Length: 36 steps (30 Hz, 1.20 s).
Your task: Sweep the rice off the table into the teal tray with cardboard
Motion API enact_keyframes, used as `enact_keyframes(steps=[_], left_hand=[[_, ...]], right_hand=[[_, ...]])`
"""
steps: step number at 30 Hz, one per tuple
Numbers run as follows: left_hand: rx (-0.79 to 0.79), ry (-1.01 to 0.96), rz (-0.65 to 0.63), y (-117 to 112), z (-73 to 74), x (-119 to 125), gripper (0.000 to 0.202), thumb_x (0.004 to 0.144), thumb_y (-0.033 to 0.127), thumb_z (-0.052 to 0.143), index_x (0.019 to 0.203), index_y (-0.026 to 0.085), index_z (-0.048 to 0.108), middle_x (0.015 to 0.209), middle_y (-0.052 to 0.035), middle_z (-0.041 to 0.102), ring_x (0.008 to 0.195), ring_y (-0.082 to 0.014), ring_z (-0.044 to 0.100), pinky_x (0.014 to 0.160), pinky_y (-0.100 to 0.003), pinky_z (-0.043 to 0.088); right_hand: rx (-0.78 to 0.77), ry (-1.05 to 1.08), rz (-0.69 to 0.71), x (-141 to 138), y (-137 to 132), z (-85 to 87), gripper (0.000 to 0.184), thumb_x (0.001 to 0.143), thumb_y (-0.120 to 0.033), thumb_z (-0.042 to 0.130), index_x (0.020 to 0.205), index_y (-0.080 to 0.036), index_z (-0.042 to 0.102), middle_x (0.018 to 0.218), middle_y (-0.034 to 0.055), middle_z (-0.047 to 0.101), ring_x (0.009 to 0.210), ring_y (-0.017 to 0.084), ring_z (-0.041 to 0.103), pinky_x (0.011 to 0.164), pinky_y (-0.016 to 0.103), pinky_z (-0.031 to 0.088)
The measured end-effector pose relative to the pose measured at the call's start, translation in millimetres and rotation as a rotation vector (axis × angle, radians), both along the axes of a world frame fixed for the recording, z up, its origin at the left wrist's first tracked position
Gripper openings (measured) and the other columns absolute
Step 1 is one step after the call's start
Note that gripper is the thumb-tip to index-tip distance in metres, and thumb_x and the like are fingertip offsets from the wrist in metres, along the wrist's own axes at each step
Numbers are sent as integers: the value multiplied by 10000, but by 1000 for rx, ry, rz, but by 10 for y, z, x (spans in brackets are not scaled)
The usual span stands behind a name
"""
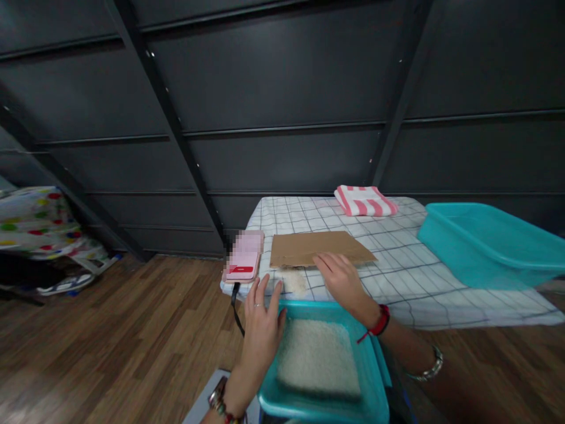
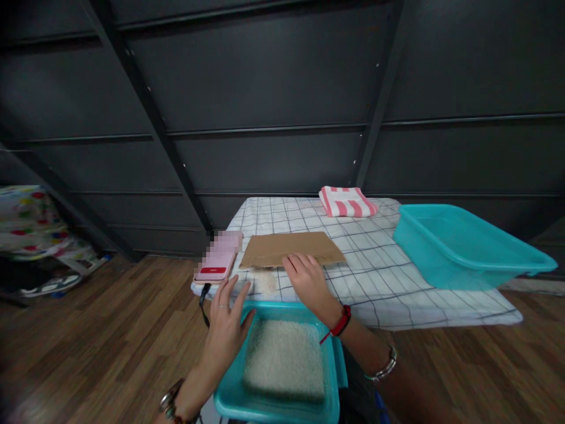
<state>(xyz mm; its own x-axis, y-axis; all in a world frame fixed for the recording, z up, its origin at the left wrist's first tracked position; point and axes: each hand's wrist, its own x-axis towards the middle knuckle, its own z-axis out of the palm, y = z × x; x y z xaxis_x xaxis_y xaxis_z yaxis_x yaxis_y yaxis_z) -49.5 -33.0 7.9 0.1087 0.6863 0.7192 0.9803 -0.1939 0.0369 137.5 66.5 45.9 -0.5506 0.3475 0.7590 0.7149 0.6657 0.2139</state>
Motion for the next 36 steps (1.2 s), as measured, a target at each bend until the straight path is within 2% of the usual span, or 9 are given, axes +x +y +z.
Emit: enact_keyframes(steps=[4,7,11,13,17,22,27,32,36], left_hand=[[-59,-41,118,-88,38,-42,131,788,173,563,912,141,589,1086,-159,497,1006,-295,499,802,-454,498],[-118,-40,205,-122,73,-67,80,772,237,612,793,160,624,955,-118,520,860,-260,514,714,-410,510],[-128,26,195,-81,114,-55,24,739,197,648,723,183,658,927,-101,545,832,-248,518,687,-381,507],[-88,58,174,-54,141,-47,27,721,172,668,748,177,666,960,-118,558,875,-263,526,717,-394,507],[-45,86,158,-12,229,-43,212,709,202,709,913,162,668,1111,-177,576,1052,-335,520,841,-486,478],[-168,155,78,57,259,-47,249,748,169,658,996,192,670,1320,-163,527,1259,-400,404,956,-616,373],[-187,195,17,116,129,-45,293,802,99,532,1067,156,643,1281,-138,575,1209,-324,501,988,-546,399],[-126,186,92,126,76,-45,246,807,120,533,1023,154,645,1367,-183,476,1264,-333,437,987,-542,393],[-170,195,12,144,37,-95,291,819,100,492,1077,142,620,1193,-162,632,1140,-295,567,982,-527,397]], right_hand=[[-23,20,8,14,21,-34,317,852,-7,359,946,-101,646,914,119,684,838,200,593,768,331,441],[-47,14,17,25,27,-46,322,840,-1,367,975,-102,642,925,123,681,857,206,590,775,339,442],[-42,19,13,17,25,-36,322,841,-1,364,965,-105,642,915,120,681,848,204,590,764,335,441],[-39,25,6,5,24,-30,317,845,-4,362,952,-104,643,910,120,681,841,202,589,762,332,439],[-46,30,0,-3,23,-38,310,846,-6,370,953,-104,644,908,119,681,841,206,589,756,336,440],[-62,32,6,19,24,-48,321,833,6,375,967,-100,647,924,129,680,850,213,592,755,345,445],[-54,20,22,13,41,-4,317,830,14,377,922,-104,656,916,120,685,847,202,596,766,328,442],[29,42,-14,10,55,91,320,829,19,372,911,-99,658,862,106,694,798,198,606,725,321,447],[79,67,-29,83,108,285,355,812,32,362,929,-125,658,859,86,701,805,189,617,739,311,454]])
